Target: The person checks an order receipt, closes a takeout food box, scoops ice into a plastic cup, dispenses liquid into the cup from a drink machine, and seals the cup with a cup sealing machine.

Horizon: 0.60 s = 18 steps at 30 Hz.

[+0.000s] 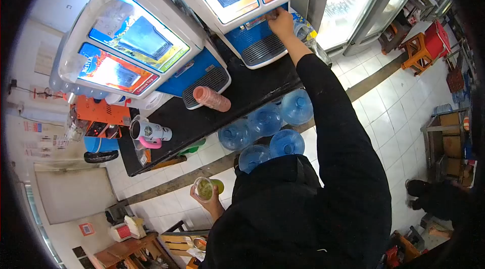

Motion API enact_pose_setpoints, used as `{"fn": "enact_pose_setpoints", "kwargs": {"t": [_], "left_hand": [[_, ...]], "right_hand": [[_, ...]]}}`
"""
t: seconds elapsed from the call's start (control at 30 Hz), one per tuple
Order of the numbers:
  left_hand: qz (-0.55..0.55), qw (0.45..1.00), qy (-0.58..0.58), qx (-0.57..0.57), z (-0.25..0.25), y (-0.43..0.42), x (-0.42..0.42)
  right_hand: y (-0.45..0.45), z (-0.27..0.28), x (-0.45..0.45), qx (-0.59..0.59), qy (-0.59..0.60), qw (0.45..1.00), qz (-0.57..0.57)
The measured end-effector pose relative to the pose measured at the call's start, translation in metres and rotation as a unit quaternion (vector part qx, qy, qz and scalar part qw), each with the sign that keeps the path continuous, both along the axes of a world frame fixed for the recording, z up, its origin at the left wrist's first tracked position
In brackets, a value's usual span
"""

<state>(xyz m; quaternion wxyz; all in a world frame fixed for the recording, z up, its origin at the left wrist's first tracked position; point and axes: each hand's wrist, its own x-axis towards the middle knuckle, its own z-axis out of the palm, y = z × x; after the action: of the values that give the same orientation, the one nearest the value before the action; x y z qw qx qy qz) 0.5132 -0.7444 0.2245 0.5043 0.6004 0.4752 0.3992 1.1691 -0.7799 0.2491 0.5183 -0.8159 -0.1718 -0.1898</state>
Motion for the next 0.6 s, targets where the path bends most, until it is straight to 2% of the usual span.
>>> {"fn": "enact_pose_setpoints", "kwargs": {"t": [0.13, 0.23, 0.33, 0.43, 0.6], "left_hand": [[-0.025, 1.000, -0.018, -0.001, 0.000, -0.003, 0.012], [-0.054, 0.997, 0.025, 0.046, -0.004, -0.002, 0.014], [-0.088, 0.996, -0.007, 0.002, 0.006, -0.008, 0.017], [-0.114, 0.992, 0.043, 0.033, 0.006, -0.008, 0.014], [-0.088, 0.992, 0.065, 0.068, -0.004, -0.004, 0.002]], "right_hand": [[0.006, -0.012, 0.010, 0.000, 0.009, 1.000, -0.012], [0.004, -0.009, 0.008, -0.009, 0.024, 1.000, -0.009], [0.007, -0.006, 0.004, 0.006, 0.006, 1.000, -0.017], [0.008, -0.006, 0.001, 0.022, 0.002, 0.999, -0.026], [0.008, -0.007, -0.001, 0.032, 0.006, 0.999, -0.026]]}}
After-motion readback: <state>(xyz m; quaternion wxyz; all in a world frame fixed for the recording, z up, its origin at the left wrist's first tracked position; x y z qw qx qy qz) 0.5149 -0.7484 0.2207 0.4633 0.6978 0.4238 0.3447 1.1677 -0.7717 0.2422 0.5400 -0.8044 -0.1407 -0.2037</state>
